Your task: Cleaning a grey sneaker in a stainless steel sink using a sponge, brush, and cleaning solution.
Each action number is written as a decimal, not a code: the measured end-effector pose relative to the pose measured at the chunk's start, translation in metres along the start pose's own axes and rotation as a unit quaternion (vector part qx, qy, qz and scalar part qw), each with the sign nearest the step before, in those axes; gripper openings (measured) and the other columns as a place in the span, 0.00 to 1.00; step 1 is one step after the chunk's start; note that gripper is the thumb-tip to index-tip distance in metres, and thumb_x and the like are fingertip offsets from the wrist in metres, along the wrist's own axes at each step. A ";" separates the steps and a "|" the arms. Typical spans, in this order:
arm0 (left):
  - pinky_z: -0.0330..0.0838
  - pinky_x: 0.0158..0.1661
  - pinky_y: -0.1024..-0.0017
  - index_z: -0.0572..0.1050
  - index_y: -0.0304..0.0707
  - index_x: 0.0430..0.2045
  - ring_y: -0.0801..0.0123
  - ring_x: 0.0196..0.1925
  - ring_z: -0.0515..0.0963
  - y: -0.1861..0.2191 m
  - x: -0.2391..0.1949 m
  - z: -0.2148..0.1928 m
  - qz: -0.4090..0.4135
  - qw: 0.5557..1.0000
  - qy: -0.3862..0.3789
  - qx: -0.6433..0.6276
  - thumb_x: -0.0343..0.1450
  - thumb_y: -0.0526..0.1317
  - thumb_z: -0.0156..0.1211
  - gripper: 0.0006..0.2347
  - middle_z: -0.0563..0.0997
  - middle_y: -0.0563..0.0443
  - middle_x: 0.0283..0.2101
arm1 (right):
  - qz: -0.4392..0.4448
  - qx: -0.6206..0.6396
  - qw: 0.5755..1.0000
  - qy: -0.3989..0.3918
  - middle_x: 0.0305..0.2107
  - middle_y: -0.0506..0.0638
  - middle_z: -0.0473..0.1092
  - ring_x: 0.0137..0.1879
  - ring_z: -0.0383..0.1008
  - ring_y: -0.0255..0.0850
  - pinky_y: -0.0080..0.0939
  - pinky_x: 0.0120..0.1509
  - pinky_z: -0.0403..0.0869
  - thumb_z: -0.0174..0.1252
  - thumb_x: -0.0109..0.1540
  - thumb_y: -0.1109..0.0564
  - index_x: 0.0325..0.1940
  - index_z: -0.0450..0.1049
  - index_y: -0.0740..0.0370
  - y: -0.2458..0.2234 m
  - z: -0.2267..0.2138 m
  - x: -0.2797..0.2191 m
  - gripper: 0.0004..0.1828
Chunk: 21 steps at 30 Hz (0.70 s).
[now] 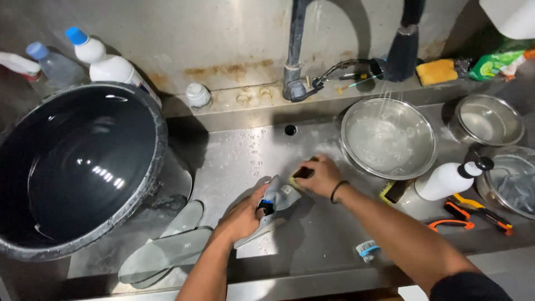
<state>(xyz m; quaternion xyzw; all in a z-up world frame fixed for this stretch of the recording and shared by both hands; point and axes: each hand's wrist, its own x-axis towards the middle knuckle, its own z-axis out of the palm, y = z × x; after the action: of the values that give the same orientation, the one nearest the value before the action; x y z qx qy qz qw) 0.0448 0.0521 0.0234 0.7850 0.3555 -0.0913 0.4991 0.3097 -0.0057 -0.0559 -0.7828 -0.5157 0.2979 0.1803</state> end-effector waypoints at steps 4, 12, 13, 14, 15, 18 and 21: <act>0.52 0.72 0.49 0.50 0.43 0.75 0.46 0.75 0.59 0.004 0.008 -0.002 -0.006 0.998 -0.002 0.068 0.77 0.37 0.42 0.27 0.62 0.36 0.73 | -0.131 0.093 0.987 -0.019 0.52 0.58 0.71 0.61 0.73 0.58 0.55 0.66 0.74 0.70 0.54 0.40 0.46 0.80 0.49 -0.022 0.019 -0.031 0.21; 0.48 0.73 0.49 0.51 0.46 0.75 0.48 0.77 0.57 -0.013 0.016 0.012 -0.007 0.995 0.003 0.097 0.76 0.38 0.45 0.28 0.59 0.40 0.75 | -0.175 0.136 0.975 -0.008 0.49 0.59 0.70 0.59 0.72 0.62 0.58 0.63 0.74 0.68 0.54 0.42 0.44 0.80 0.49 -0.013 0.024 -0.041 0.18; 0.48 0.73 0.48 0.51 0.47 0.76 0.47 0.77 0.56 -0.010 0.013 0.013 -0.010 0.996 0.013 0.083 0.76 0.37 0.43 0.28 0.59 0.40 0.75 | -0.130 0.076 0.988 0.013 0.53 0.61 0.68 0.60 0.71 0.63 0.58 0.65 0.73 0.67 0.54 0.38 0.47 0.79 0.47 0.014 0.038 -0.026 0.22; 0.47 0.73 0.47 0.50 0.49 0.76 0.47 0.77 0.56 -0.007 0.014 0.011 -0.009 0.997 0.031 0.069 0.76 0.36 0.42 0.28 0.58 0.40 0.76 | -0.092 0.010 0.995 0.037 0.56 0.63 0.66 0.62 0.71 0.63 0.58 0.67 0.72 0.66 0.54 0.34 0.50 0.79 0.45 0.041 0.049 -0.005 0.25; 0.47 0.73 0.47 0.50 0.49 0.76 0.47 0.77 0.56 -0.013 0.016 0.020 -0.007 0.997 0.034 0.068 0.76 0.36 0.42 0.28 0.58 0.40 0.76 | -0.095 0.007 0.995 0.038 0.56 0.63 0.66 0.62 0.71 0.63 0.58 0.67 0.72 0.66 0.54 0.34 0.50 0.79 0.45 0.047 0.033 -0.004 0.25; 0.54 0.67 0.53 0.50 0.55 0.73 0.54 0.76 0.56 -0.029 0.020 0.032 0.001 0.994 0.058 0.092 0.73 0.38 0.44 0.29 0.55 0.54 0.77 | -0.118 -0.055 0.983 0.128 0.47 0.54 0.62 0.51 0.66 0.55 0.55 0.59 0.69 0.72 0.51 0.39 0.55 0.82 0.46 0.040 -0.027 -0.014 0.29; 0.53 0.65 0.45 0.44 0.52 0.75 0.50 0.74 0.57 -0.036 0.019 0.040 0.007 0.994 0.060 0.093 0.75 0.41 0.42 0.29 0.54 0.53 0.76 | 0.004 0.120 0.970 0.210 0.37 0.48 0.77 0.44 0.79 0.40 0.36 0.50 0.75 0.70 0.45 0.47 0.40 0.80 0.56 0.041 -0.095 -0.020 0.22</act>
<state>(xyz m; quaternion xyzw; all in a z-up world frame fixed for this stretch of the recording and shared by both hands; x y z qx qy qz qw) 0.0442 0.0359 -0.0317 0.8348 0.3691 -0.0727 0.4020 0.3946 -0.0376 -0.0022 -0.8024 -0.4239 0.1871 0.3761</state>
